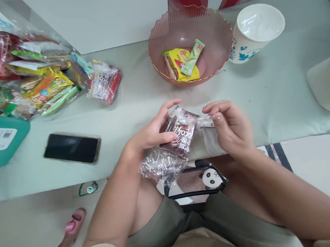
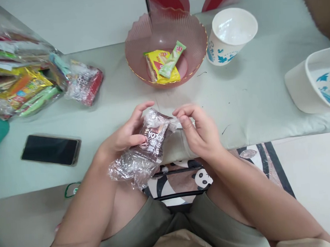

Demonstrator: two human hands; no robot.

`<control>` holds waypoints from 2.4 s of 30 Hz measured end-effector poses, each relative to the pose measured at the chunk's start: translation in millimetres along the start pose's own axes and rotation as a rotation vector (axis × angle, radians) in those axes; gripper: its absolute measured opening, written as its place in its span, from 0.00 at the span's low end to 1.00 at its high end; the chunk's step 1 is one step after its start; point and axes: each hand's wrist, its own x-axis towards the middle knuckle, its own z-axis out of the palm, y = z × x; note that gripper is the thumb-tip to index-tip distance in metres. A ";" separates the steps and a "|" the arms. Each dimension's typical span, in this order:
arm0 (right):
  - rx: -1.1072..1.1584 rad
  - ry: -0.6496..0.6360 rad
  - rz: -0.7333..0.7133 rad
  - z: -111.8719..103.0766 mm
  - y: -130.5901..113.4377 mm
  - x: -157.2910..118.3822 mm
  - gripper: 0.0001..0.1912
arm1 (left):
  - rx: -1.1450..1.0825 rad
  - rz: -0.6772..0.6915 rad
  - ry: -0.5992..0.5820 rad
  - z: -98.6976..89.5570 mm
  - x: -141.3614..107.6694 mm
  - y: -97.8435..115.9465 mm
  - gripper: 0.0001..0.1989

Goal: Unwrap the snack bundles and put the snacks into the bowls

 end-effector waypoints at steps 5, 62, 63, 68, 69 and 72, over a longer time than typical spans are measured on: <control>0.104 0.066 0.250 2.1 2.4 3.9 0.15 | 0.000 -0.009 -0.087 -2.9 -2.8 2.9 0.47; -0.120 0.240 0.135 -14.4 19.0 20.5 0.09 | -0.003 -0.277 -0.222 -2.2 -11.4 24.9 0.52; -0.117 0.316 0.073 -13.9 17.9 19.3 0.08 | 0.027 -0.217 -0.165 -1.7 -9.4 20.8 0.51; 0.006 0.174 -0.041 -3.7 5.4 8.6 0.05 | 0.332 0.165 0.220 3.3 8.4 -9.8 0.53; 0.049 0.073 0.004 0.0 3.6 7.0 0.05 | 0.411 0.216 0.265 5.5 11.6 -14.3 0.53; 0.170 -0.118 0.168 12.1 2.3 5.4 0.08 | 0.611 0.303 0.377 14.2 16.8 -18.7 0.50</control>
